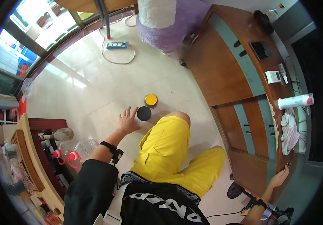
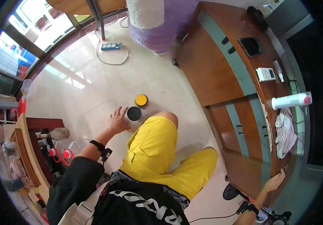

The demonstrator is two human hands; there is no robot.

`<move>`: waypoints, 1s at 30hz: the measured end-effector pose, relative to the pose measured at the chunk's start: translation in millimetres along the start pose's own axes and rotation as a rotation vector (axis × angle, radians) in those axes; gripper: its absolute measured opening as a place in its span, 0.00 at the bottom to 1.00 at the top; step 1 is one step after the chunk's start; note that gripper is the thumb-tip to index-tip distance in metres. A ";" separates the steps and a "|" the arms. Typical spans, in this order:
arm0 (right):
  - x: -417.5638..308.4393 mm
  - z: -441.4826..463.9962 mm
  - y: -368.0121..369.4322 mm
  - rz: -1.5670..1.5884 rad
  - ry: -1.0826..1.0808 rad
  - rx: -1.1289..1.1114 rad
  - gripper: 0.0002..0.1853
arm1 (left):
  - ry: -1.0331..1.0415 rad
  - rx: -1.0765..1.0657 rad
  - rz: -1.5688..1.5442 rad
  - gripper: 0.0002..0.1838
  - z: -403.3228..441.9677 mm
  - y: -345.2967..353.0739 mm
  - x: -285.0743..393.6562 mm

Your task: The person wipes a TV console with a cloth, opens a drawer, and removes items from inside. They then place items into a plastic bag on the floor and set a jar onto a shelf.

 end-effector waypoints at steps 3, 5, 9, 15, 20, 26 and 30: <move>0.5 1.4 2.5 -0.028 0.001 0.010 0.20 | -0.024 -0.001 0.045 0.60 15.1 37.8 -7.4; 0.3 0.2 1.7 -0.037 0.015 0.003 0.20 | -0.045 0.099 0.065 0.56 27.8 80.8 -32.3; 3.5 -1.7 3.0 -0.042 0.020 0.021 0.20 | -0.013 0.135 -0.025 0.40 40.3 78.0 -71.5; 8.5 -2.3 6.0 -0.053 0.047 0.045 0.18 | -0.125 0.154 -0.158 0.30 32.1 58.3 -104.2; -13.3 1.2 -13.8 0.189 -0.130 0.282 0.15 | 0.058 -0.012 0.095 0.47 -4.0 34.0 -48.4; -233.9 -11.5 -1.3 0.775 -0.410 -0.185 0.11 | 0.055 0.027 0.022 0.46 -66.7 28.3 -27.3; -370.9 -60.3 86.8 0.841 -0.747 -0.793 0.27 | 0.014 0.098 -0.153 0.45 -138.6 46.1 -23.7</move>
Point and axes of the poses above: each hand's wrist, its own z-axis towards the middle knuckle, its own y-axis out of the palm, x = y × z, the point moved 1 cm from there along z, towards the middle knuckle, and after that the axes turned 1 degree about -z, right-handed, at the moved point
